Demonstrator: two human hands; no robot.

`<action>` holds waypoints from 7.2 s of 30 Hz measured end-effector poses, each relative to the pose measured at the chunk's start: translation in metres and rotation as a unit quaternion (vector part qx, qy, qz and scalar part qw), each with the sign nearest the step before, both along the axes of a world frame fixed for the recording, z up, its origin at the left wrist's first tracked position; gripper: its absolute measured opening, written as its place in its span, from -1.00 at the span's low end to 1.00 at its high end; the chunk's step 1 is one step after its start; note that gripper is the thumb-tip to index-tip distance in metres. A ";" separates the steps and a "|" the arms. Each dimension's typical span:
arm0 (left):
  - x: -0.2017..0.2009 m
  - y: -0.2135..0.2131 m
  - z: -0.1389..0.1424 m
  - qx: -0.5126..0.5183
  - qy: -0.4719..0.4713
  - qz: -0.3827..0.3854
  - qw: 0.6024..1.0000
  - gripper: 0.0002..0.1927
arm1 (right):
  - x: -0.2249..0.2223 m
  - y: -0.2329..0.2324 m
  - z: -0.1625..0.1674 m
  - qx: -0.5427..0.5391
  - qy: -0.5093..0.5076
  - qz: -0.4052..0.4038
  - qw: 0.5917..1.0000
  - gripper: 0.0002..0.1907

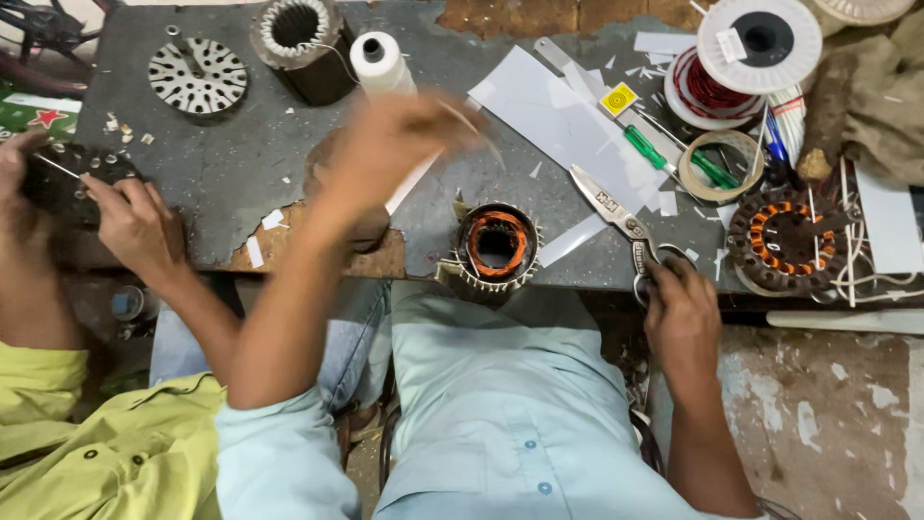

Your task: The person assembles a cylindrical electrical component by inserting white plastic strips into slots around a copper-wound core. They use scissors to trim the strips and a screwdriver to adjust the assembly. A second person works on a similar component nearby.

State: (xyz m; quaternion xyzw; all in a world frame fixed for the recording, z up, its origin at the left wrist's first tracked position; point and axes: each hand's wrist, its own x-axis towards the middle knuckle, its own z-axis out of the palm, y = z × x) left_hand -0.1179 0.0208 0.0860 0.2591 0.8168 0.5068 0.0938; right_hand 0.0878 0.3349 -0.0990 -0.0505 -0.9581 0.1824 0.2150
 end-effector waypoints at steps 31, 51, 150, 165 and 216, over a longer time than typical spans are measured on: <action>0.125 0.172 -0.143 0.538 -0.240 0.124 0.798 -0.80 | 0.030 -0.030 -0.068 -0.486 -0.080 0.139 0.859 -0.58; 0.143 0.081 -0.077 0.136 -0.031 -0.033 0.990 -0.81 | 0.001 0.011 -0.018 -0.247 -0.199 0.011 0.948 -0.73; 0.036 0.041 -0.002 0.233 0.038 0.048 0.970 -0.80 | -0.128 -0.083 0.101 -0.337 -0.029 0.303 0.891 -0.86; 0.044 0.025 -0.014 -0.195 0.428 -0.041 0.882 -0.80 | -0.130 -0.070 0.058 -0.585 -0.108 0.243 0.766 -0.88; 0.036 0.055 -0.079 0.122 -0.191 0.067 0.972 -0.78 | -0.114 -0.092 0.041 -0.596 0.058 0.227 0.768 -0.86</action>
